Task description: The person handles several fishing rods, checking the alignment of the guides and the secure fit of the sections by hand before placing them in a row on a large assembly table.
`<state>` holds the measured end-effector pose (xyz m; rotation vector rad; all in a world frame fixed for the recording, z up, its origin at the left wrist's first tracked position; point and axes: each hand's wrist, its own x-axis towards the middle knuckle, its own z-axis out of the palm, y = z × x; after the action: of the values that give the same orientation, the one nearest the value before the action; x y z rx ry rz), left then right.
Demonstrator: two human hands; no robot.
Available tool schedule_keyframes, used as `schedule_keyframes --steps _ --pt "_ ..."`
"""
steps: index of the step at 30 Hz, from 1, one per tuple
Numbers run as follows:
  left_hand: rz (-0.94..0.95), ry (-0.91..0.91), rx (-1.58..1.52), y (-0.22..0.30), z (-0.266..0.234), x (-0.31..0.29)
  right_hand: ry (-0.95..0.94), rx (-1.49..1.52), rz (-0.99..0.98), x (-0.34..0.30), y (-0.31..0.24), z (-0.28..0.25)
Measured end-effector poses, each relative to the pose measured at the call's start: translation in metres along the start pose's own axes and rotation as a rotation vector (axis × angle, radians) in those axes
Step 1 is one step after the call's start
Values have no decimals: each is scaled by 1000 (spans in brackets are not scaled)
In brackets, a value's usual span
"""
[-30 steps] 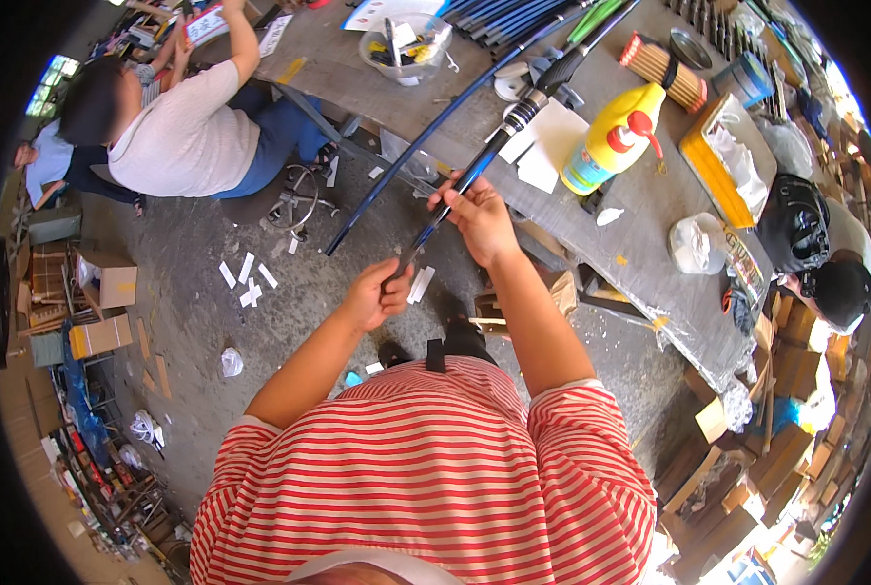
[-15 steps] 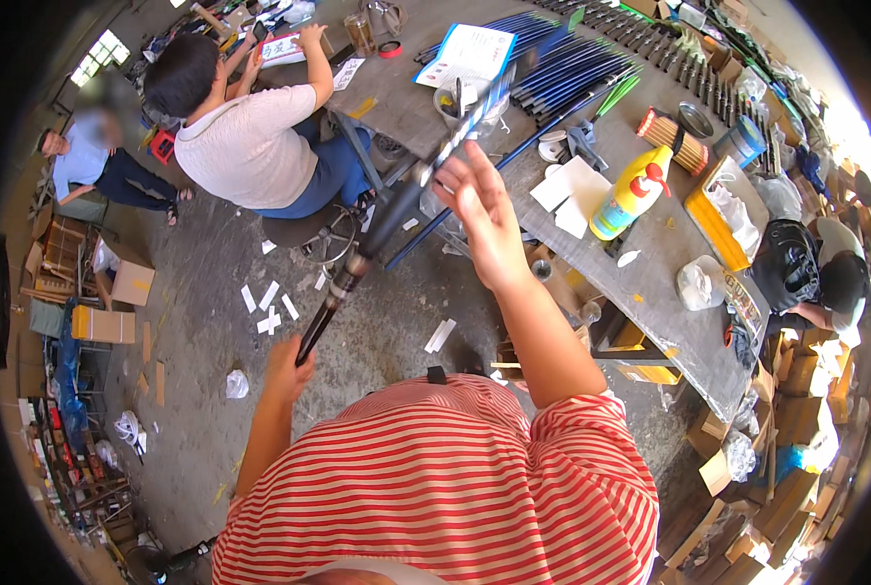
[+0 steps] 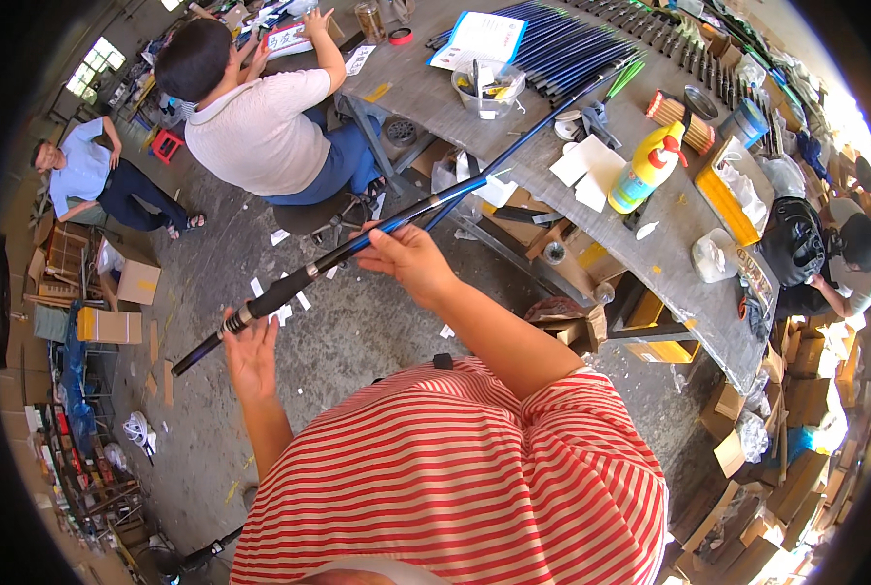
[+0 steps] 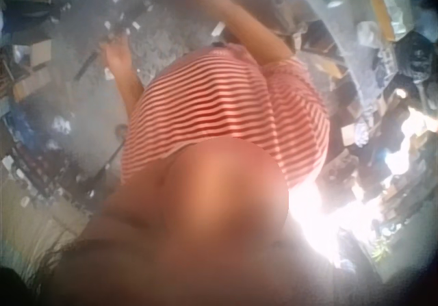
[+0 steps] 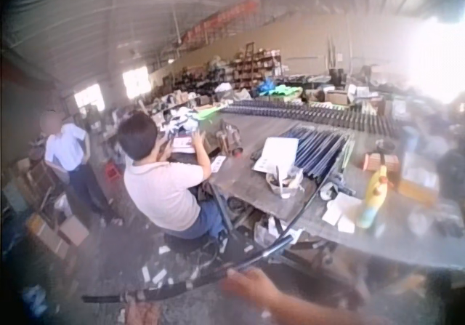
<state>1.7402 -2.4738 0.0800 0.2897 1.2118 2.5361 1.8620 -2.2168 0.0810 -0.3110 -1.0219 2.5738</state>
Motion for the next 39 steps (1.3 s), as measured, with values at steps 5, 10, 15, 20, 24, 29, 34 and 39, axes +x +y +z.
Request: schedule_keyframes --steps 5,10,15,20,24,29,34,39 --pt "-51 7 -119 9 -32 10 -96 28 2 -14 -1 -13" --pt "-43 22 -47 23 -41 10 165 19 -144 -27 -55 -60" --pt "-58 -30 33 31 -48 26 -66 -626 247 -31 -69 -67" --pt "85 -163 245 78 5 54 -327 -424 567 -34 -46 -53" --pt "332 -503 366 116 115 56 -404 69 625 -43 -9 -26" --pt "622 -596 278 63 180 23 -615 309 336 -48 -17 25" --pt "-731 -450 -274 -40 134 -25 -817 144 -104 -40 -51 81" --pt "-908 -479 -512 -23 147 -32 -497 -519 -242 -38 -63 82"
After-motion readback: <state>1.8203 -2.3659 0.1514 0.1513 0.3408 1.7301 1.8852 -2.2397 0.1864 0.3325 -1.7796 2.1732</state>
